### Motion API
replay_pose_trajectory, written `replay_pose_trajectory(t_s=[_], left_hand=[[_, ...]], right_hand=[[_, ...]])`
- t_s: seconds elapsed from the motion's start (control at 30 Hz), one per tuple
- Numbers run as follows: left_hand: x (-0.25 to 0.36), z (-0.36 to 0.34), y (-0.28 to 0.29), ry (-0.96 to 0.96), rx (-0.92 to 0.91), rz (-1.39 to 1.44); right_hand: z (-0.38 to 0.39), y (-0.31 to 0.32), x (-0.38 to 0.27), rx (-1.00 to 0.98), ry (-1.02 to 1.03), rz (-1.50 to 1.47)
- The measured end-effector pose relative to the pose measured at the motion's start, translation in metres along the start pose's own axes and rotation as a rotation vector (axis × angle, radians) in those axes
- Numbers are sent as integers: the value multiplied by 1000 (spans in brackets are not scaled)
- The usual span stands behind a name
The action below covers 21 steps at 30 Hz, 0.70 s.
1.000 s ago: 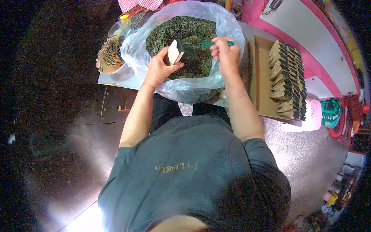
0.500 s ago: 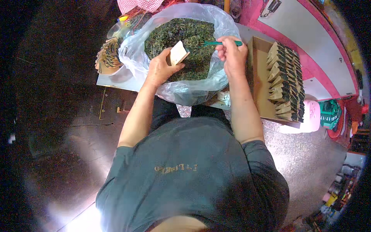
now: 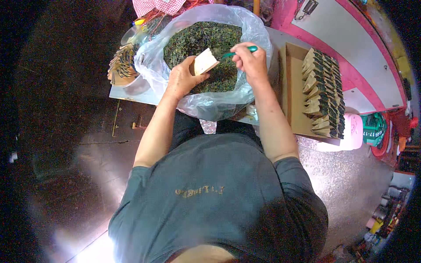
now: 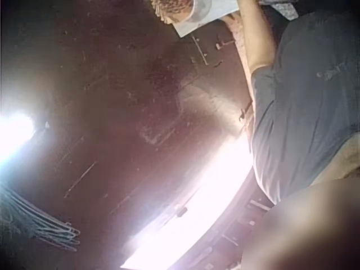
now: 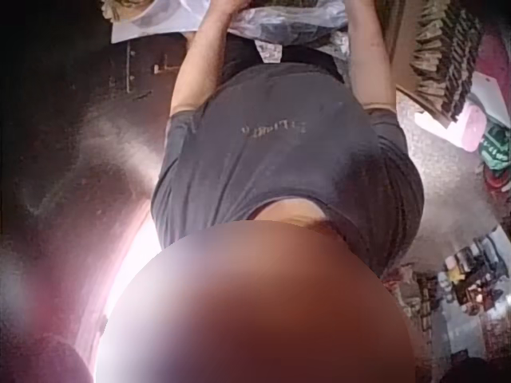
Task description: Filling pre-rolled paper cones with a green herbal substance using a small scoop.
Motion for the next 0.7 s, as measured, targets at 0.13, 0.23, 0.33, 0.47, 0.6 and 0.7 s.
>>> replay_pose_trajectory(t_s=[0.13, 0.23, 0.33, 0.47, 0.6, 0.7], left_hand=[[-1, 0, 0, 8, -7, -4], [-2, 1, -1, 12, -15, 6], [-3, 2, 0, -12, 35, 37], [-6, 1, -5, 19, -24, 64], [-8, 3, -2, 27, 5, 118], [-11, 2, -2, 16, 22, 146]], right_hand=[[-2, -20, 7, -82, -32, 49], [1, -34, 2, -157, 58, 199], [9, -51, -14, -300, 228, 313], [22, -70, -42, -435, 432, 500], [26, -56, -58, -310, 486, 482], [26, -31, -68, -97, 379, 400]])
Point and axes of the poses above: each hand's wrist, its own z-axis away from the middle knuckle, its own y-axis out of the back of the hand, x = y × z, the point moved 8 cm from there along -z, towards the middle knuckle, and after that the axes turned 5 degrees about -z, right-handed, at the moved point
